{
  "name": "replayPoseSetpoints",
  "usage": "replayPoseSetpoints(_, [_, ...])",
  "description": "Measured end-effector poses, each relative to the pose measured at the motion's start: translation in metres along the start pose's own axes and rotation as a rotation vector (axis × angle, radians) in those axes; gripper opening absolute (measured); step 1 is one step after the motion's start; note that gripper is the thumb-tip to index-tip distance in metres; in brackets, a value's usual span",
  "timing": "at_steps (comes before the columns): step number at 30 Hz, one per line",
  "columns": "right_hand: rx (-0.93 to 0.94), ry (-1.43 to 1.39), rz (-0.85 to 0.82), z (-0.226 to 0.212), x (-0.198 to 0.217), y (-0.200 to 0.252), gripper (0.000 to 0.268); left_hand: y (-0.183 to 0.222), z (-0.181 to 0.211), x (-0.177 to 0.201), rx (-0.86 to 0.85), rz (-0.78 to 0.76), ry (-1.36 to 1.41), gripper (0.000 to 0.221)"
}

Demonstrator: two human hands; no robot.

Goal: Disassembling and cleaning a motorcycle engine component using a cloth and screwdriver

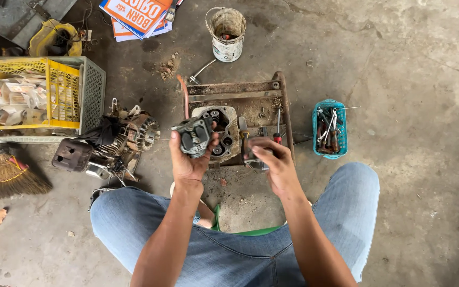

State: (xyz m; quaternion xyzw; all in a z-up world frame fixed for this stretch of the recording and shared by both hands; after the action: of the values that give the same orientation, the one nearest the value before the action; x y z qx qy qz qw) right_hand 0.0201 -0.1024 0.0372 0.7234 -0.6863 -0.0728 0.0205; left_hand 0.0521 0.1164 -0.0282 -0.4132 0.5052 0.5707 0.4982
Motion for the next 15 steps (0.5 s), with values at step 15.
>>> replayPoseSetpoints(15, [0.024, 0.442, 0.020, -0.011, -0.045, -0.044, 0.021, -0.015, -0.026, 0.033, 0.141, 0.162, 0.007, 0.070])
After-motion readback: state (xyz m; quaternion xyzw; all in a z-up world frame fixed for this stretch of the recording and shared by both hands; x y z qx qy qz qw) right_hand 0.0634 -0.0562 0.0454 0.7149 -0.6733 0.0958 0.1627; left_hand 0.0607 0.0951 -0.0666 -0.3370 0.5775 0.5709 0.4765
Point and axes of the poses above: each hand's wrist, its own y-axis away from the middle knuckle, its own x-axis out of the back of the hand, z = x × y, the point moved 1 cm from there along -y, towards the middle knuckle, and after that the axes turned 15 degrees about y, right-handed, at the moved point
